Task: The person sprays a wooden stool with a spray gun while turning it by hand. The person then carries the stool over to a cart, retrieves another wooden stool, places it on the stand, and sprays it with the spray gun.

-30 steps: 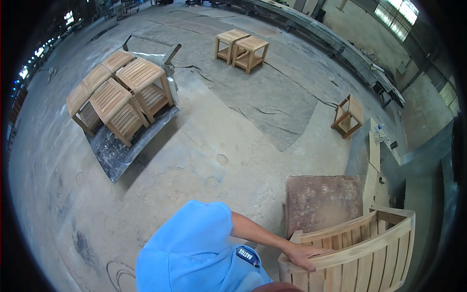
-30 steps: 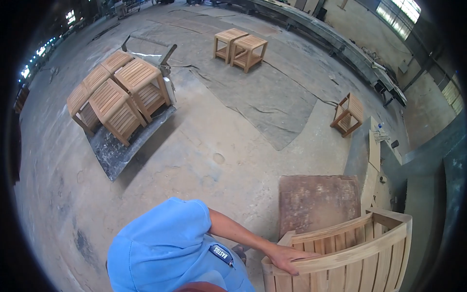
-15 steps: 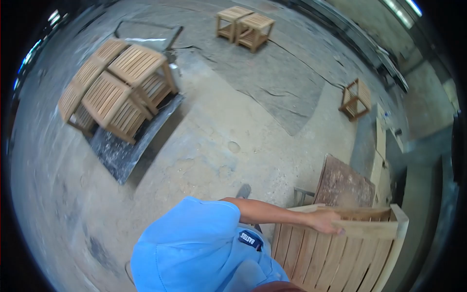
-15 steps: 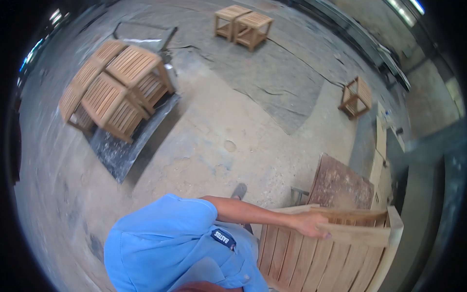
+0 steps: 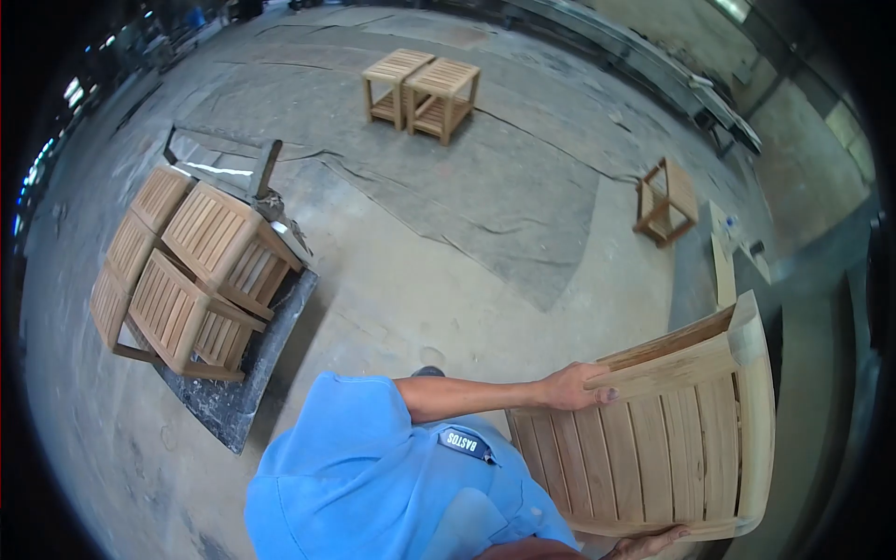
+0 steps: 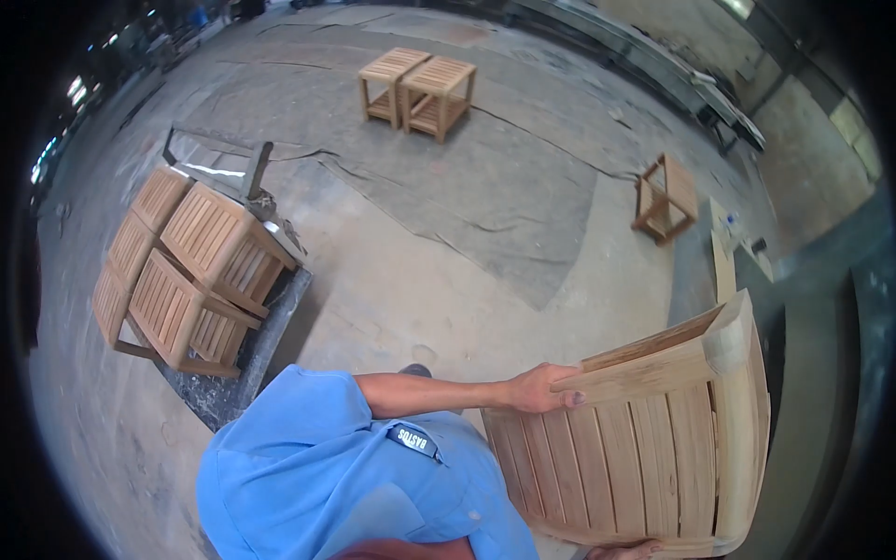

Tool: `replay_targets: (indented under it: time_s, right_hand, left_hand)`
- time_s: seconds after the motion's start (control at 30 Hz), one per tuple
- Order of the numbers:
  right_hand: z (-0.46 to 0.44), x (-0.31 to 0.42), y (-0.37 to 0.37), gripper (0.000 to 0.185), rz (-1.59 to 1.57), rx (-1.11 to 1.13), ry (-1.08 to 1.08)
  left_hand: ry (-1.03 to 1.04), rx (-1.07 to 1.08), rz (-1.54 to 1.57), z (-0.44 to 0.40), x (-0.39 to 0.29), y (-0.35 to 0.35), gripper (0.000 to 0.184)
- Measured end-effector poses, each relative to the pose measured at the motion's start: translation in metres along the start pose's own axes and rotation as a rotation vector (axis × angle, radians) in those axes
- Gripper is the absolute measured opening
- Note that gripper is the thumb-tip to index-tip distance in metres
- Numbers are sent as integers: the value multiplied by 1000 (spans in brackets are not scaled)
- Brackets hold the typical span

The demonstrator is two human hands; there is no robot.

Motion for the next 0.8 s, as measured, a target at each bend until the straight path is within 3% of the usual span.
replay_targets:
  time_s: [0.2,0.27,0.33,0.6,0.8]
  right_hand:
    - [-15,-15,194,100,-86,188,38]
    - [-5,-21,311,98,-169,194,62]
    - [4,-27,377,98,-113,197,67]
    - [-62,-80,590,75,-216,318,83]
    - [-145,-151,798,59,-270,423,115]
  left_hand:
    - [-5,-183,-97,-67,28,-150,60]
    - [-33,-209,-161,-110,43,-236,60]
    - [-20,-254,-188,-137,47,-290,60]
    - [-187,-233,-145,-276,54,-465,61]
    - [-188,-372,-129,-424,114,-586,62]
Point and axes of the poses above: each hand's wrist, its own z-axis away from the middle knuckle, its own y-axis out of the palm, x = y × z, the point moved 1 cm from there along -z, towards the middle knuckle, and after that the axes turned 4 degrees about -x, right-handed, at the moved point
